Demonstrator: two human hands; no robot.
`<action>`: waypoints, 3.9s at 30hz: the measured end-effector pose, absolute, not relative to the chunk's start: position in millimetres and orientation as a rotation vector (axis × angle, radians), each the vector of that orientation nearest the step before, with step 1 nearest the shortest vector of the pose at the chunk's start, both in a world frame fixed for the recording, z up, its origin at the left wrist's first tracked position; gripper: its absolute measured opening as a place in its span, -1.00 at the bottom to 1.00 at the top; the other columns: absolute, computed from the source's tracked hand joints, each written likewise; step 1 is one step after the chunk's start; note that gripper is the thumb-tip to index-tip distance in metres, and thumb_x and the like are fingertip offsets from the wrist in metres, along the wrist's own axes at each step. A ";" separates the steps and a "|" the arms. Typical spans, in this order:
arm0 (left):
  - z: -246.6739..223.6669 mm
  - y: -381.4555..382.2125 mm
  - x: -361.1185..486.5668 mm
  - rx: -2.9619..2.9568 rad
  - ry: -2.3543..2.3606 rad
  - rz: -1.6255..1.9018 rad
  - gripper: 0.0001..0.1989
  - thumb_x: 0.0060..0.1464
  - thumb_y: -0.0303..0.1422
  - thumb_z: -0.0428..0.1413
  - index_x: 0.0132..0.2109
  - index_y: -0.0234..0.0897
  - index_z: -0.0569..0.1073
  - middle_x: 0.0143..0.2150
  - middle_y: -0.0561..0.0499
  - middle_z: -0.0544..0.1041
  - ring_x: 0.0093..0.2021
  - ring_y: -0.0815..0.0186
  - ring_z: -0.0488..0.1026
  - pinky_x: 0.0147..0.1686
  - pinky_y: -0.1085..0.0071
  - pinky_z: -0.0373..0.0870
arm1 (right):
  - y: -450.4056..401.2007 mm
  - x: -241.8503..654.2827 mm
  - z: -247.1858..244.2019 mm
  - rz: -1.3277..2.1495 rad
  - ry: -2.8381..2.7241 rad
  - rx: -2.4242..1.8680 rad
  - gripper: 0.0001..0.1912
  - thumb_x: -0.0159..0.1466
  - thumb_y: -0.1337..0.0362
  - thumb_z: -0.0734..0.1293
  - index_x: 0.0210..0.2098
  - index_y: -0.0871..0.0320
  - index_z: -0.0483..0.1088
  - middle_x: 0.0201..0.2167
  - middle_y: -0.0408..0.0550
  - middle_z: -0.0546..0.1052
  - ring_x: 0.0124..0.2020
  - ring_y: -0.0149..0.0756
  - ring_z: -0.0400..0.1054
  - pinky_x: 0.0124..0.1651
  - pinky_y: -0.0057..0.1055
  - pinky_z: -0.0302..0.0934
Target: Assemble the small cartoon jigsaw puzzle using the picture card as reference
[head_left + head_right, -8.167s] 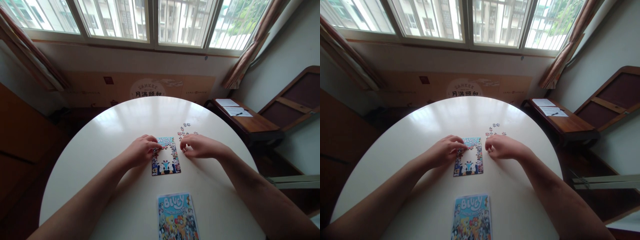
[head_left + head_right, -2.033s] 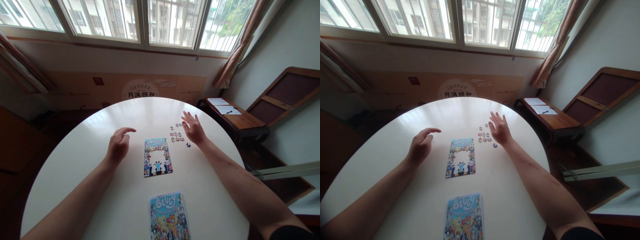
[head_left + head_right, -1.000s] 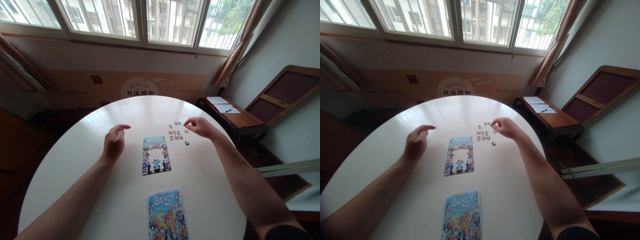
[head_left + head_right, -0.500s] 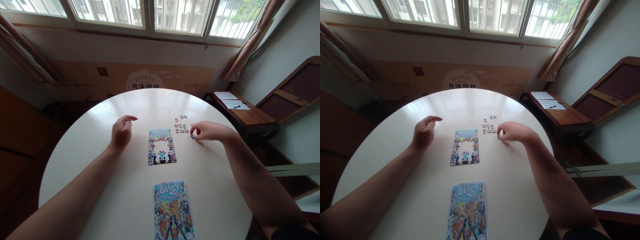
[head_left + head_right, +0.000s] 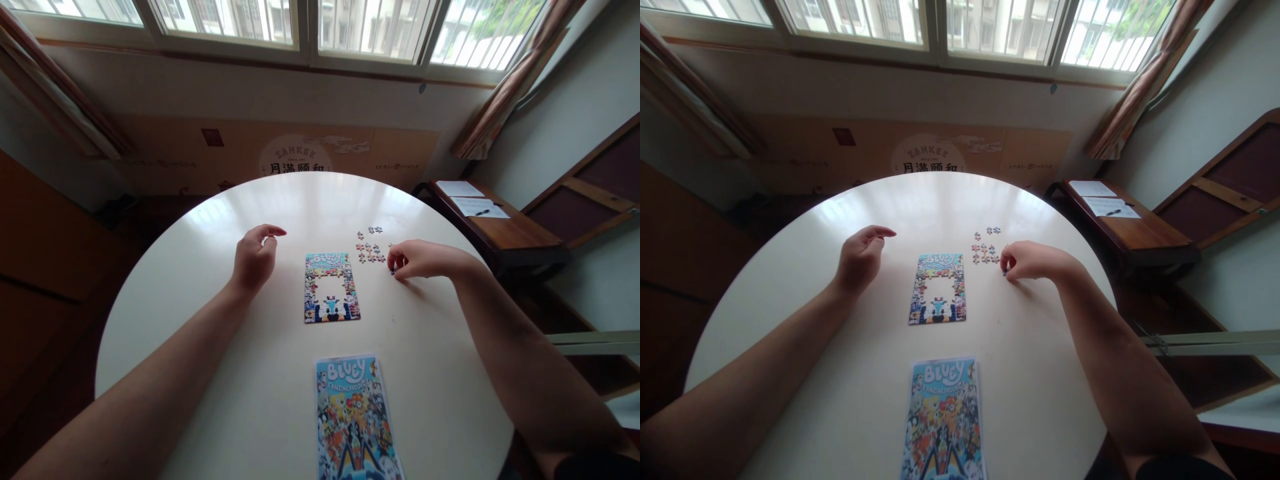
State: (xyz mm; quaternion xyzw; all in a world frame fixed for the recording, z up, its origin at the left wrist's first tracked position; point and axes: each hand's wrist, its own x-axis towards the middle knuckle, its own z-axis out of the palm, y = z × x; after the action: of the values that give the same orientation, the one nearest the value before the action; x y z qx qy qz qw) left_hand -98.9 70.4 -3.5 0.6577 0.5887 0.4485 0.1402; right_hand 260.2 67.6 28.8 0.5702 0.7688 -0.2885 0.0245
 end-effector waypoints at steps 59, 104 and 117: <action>10.4 49.8 -87.9 2.554 1.087 0.748 -0.87 0.13 -0.43 0.11 -0.25 -0.21 0.57 -0.19 -0.06 0.60 -0.13 0.19 0.47 -0.09 0.23 0.40 | 23.6 164.3 13.4 -1.539 3.011 1.256 -0.85 0.22 0.36 0.38 -0.23 0.12 0.60 -0.32 -0.10 0.67 -0.27 -0.33 0.54 -0.20 -0.38 0.38; 9.5 50.1 -90.0 2.464 0.960 0.377 -0.93 -0.02 -0.36 0.24 -0.42 -0.24 0.52 -0.41 0.07 0.49 -0.41 0.36 0.38 -0.42 0.43 0.20 | 13.7 143.8 -0.7 -0.703 3.311 0.960 -0.84 0.29 0.37 0.34 -0.23 0.02 0.56 -0.26 -0.13 0.62 -0.22 -0.27 0.41 -0.07 -0.28 0.25; 10.1 49.5 -89.9 2.474 0.968 0.364 -0.91 0.01 -0.35 0.21 -0.42 -0.24 0.51 -0.41 0.07 0.48 -0.40 0.36 0.36 -0.42 0.42 0.20 | 13.1 144.2 3.8 -0.710 3.324 0.921 -0.86 0.30 0.35 0.34 -0.29 0.05 0.57 -0.28 -0.12 0.63 -0.24 -0.28 0.42 -0.07 -0.28 0.28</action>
State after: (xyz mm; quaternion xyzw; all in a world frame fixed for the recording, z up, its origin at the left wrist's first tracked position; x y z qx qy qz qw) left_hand -89.9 49.5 10.1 0.8983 0.3514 0.1321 0.2282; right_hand 144.2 13.1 3.8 0.2569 0.9268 -0.1981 -0.1891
